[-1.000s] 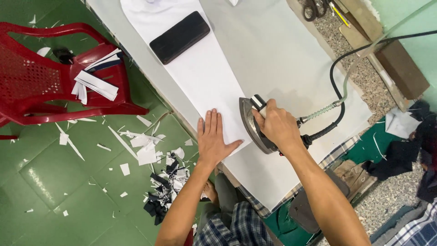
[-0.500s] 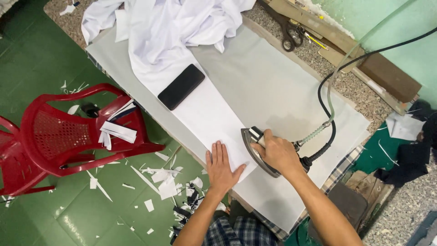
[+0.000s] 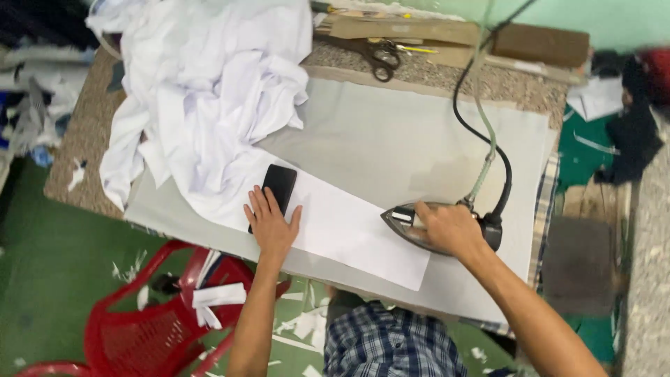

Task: The person irons a white garment on a table using a steam iron. They repeatedly smooth the fabric with one hand while moving the iron with the other, occasionally using a black rectangular object to press the fabric. The garment is repositioned several times during the process.

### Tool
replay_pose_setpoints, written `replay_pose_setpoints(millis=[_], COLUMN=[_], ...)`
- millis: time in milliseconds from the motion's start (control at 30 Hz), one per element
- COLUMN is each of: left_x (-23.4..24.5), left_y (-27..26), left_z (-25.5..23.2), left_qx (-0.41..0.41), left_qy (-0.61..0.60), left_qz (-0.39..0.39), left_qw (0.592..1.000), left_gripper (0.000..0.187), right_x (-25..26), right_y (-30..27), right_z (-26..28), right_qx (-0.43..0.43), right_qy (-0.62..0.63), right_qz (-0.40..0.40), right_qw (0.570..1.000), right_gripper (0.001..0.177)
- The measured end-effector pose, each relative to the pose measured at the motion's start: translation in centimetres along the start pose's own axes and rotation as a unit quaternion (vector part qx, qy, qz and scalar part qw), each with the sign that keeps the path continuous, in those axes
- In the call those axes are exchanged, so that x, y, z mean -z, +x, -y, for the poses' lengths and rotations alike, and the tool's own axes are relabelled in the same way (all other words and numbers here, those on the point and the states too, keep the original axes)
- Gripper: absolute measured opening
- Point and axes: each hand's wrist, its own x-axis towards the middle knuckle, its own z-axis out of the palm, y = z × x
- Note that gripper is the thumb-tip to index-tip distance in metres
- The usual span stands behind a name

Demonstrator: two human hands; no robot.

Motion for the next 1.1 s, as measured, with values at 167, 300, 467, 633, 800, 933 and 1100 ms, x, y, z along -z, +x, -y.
replay_pose_setpoints(millis=[167,300,467,633,800,933,1100], left_x=[-0.3,-0.2,0.9,0.7,0.4,0.3,-0.6], left_y=[2.1,2.1,2.2,2.0,1.6,1.6,1.5], left_z=[2.8,3.0,2.5,2.3,2.4,2.6,3.0], left_qx=[-0.05,-0.034,-0.011,-0.002,0.0,0.005,0.005], left_qy=[-0.002,-0.01,-0.047,-0.054,-0.084,-0.096,-0.094], left_qz=[0.074,0.093,0.102,0.075,0.014,0.005,-0.007], left_qw=[0.996,0.995,0.994,0.996,0.996,0.995,0.996], left_gripper=[0.096,0.095,0.092,0.087,0.074,0.072,0.07], right_x=[-5.0,-4.3,-4.3,-4.3,-3.7,-4.1,-5.2], right_y=[1.3,0.7,0.5,0.4,0.1,0.2,0.5], right_z=[0.0,0.5,0.7,0.6,0.7,0.6,0.2], right_qx=[-0.061,-0.061,-0.067,-0.057,-0.046,-0.039,-0.035], right_qy=[-0.031,-0.047,-0.023,-0.011,-0.013,-0.012,-0.014], right_qz=[-0.077,-0.118,-0.133,-0.153,-0.156,-0.158,-0.163], right_qw=[0.995,0.99,0.989,0.987,0.987,0.987,0.986], right_gripper=[0.044,0.042,0.04,0.037,0.038,0.039,0.04])
